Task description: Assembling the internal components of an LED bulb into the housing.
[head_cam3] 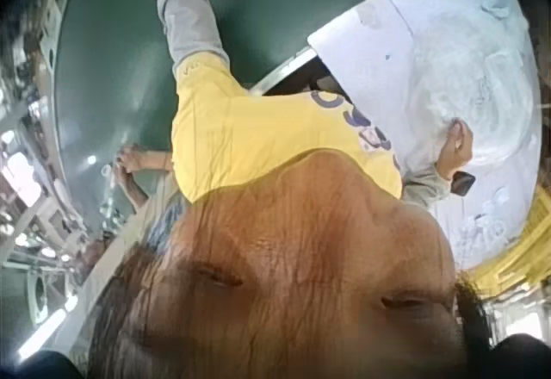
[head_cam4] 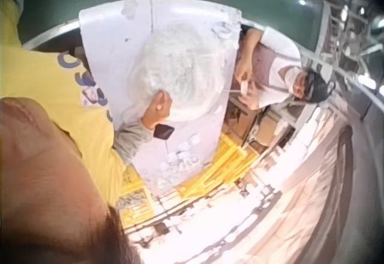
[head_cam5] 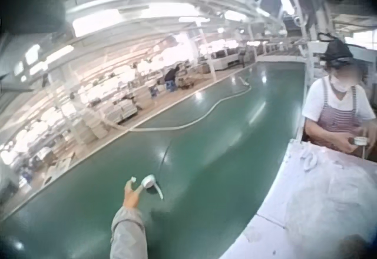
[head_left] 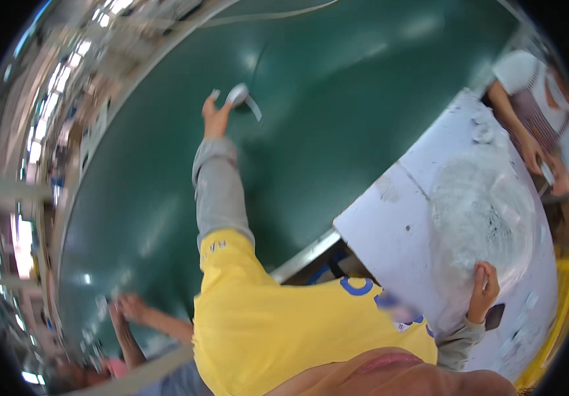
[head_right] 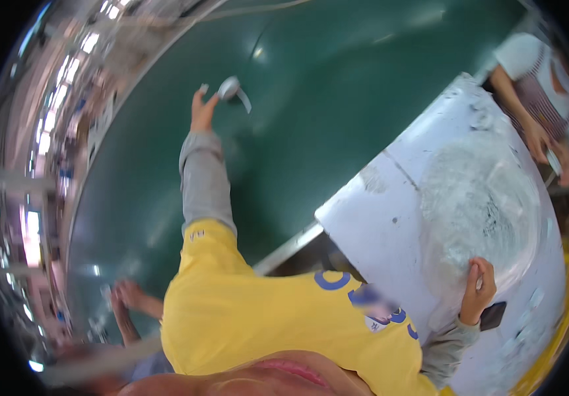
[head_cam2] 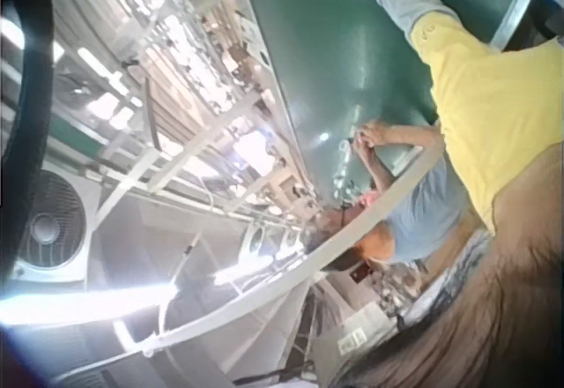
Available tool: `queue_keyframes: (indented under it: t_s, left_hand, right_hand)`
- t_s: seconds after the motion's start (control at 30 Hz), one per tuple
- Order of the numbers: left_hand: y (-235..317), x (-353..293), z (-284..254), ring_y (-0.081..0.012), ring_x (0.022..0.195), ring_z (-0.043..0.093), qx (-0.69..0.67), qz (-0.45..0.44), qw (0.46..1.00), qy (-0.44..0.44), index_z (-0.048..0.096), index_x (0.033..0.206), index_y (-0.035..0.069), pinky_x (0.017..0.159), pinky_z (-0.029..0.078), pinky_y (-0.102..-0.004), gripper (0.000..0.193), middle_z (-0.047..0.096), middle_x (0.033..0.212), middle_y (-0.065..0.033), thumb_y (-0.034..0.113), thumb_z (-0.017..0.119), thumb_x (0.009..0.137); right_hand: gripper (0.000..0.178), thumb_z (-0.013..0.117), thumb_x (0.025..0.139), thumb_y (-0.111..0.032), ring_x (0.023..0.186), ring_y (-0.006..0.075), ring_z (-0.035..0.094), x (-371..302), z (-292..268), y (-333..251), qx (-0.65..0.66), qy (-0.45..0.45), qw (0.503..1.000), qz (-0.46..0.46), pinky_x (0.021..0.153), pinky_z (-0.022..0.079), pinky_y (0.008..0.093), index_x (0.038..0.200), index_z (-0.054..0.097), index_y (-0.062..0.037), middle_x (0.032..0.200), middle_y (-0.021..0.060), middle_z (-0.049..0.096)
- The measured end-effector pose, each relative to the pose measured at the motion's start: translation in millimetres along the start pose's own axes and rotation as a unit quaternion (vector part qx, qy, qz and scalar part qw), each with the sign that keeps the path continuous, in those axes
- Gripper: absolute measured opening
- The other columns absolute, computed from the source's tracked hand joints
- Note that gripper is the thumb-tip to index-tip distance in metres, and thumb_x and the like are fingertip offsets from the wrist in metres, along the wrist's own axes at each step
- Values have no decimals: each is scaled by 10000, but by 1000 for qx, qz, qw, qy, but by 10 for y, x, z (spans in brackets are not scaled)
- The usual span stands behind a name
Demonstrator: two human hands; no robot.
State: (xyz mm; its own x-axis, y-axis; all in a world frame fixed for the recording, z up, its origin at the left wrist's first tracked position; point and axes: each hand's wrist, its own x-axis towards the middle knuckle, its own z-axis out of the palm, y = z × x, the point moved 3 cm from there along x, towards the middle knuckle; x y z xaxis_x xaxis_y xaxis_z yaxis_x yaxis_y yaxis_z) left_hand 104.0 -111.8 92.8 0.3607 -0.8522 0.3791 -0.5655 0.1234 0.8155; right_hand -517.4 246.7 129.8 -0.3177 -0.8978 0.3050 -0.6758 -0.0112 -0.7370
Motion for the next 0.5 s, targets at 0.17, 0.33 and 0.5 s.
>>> queue_keyframes:
  t_s: [0.17,0.33,0.5]
  left_hand:
    - [-835,-37,8,-326,1179,387,-87,-111,988,-54,334,1284,-25,970,331,-405,623,395,1265,-226,150,594,745]
    - [-748,182,419,-342,982,508,166,-78,982,-44,528,1051,-6,823,425,-408,518,534,1043,-217,404,588,741]
    - [-214,-47,874,-177,626,549,-79,-197,961,-177,571,832,-9,476,444,-269,293,567,760,-94,278,602,782]
  right_hand:
    - [53,534,770,41,682,206,544,122,-194,-187,-23,29,999,-38,639,422,266,815,561,35,767,97,574]
    - [66,556,746,43,694,226,565,-131,-491,-276,12,45,999,-16,634,430,273,807,577,29,773,116,583]
    - [83,558,745,40,726,255,562,40,-426,-298,-6,49,997,-58,653,438,289,826,575,30,798,132,577]
